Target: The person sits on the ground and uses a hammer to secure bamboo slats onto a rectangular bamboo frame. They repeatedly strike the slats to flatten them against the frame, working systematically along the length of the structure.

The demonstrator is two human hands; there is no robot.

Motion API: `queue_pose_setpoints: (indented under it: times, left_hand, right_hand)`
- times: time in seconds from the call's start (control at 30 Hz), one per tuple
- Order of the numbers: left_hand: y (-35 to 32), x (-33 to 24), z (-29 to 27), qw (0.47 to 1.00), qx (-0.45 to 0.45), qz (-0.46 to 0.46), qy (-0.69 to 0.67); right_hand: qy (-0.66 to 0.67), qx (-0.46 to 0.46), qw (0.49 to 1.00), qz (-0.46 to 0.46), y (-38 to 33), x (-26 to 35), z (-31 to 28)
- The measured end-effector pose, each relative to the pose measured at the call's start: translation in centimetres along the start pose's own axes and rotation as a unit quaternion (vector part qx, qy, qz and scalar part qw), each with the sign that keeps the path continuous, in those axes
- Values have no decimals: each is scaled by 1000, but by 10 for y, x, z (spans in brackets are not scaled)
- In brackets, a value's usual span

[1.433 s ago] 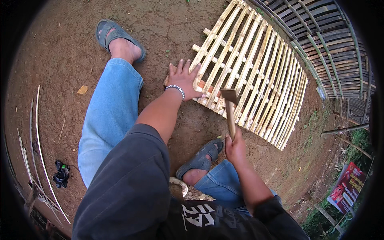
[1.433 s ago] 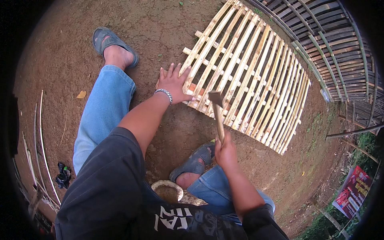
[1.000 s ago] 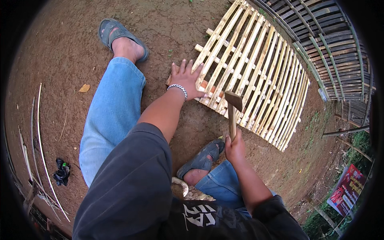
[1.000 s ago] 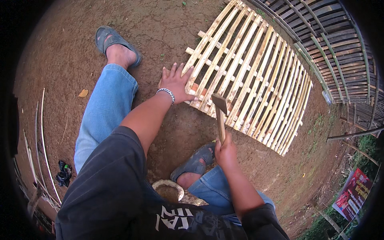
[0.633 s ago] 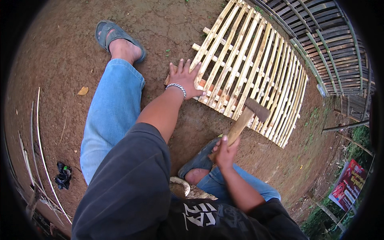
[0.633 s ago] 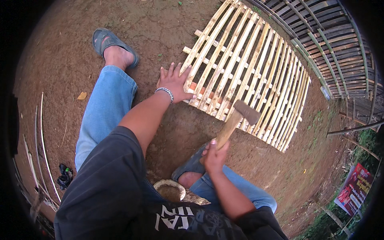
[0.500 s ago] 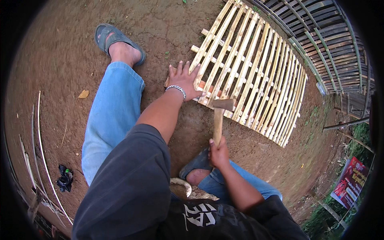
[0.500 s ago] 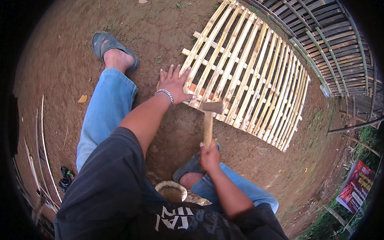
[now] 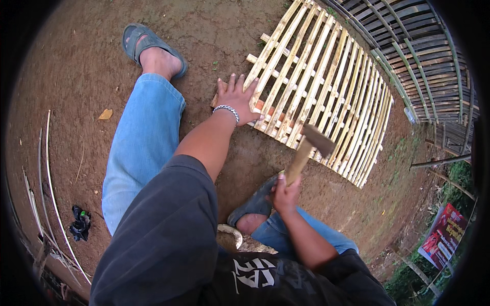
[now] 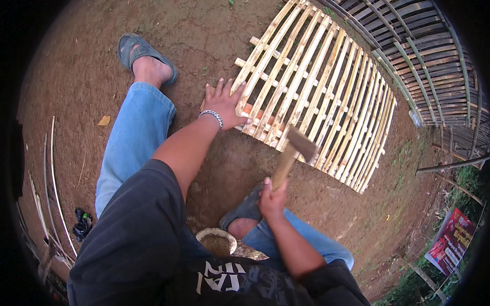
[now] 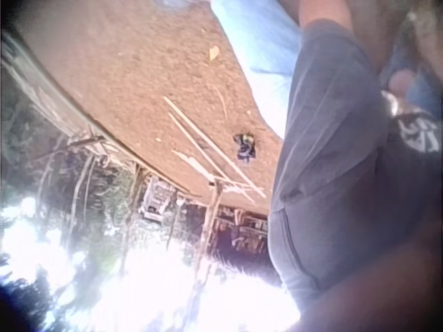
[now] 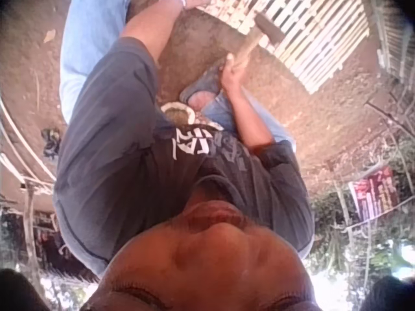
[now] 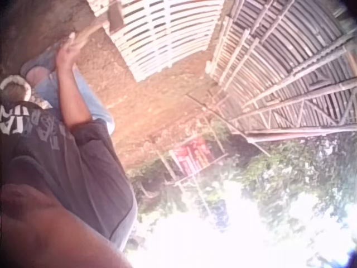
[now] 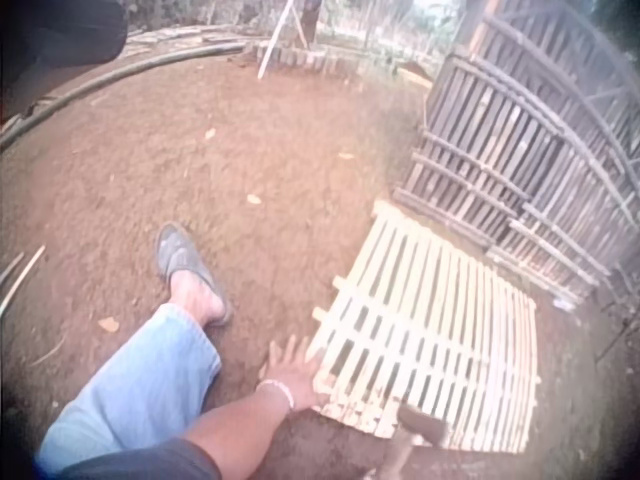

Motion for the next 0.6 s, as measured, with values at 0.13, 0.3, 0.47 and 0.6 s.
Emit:
queue_pose_setpoints:
  times: [0.13,0.3,0.47,0.6]
  left_hand:
    - [-2,-7,0,1000,15,1,17]
    - [-2,2,3,1000,-4,0,3]
    - [3,-3,0,1000,-10,5,9]
    - [-3,0,3,1000,-2,3,-1]
  right_hand:
    - [-114,148,982,5,6,-30,4]
    - [73,-39,997,-7,14,11,-5]
    - [-137,119,982,-45,18,7,-5]
    - [-163,84,983,-19,12,15,-12]
Point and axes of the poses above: each hand's wrist, its own y-axis towards the middle knuckle, its own z-axis out of the palm, x = y × z, the point moved 6 cm from there along y, towards the middle knuckle, and after that the axes turned 14 degrees about -z, right-handed, at the moved point
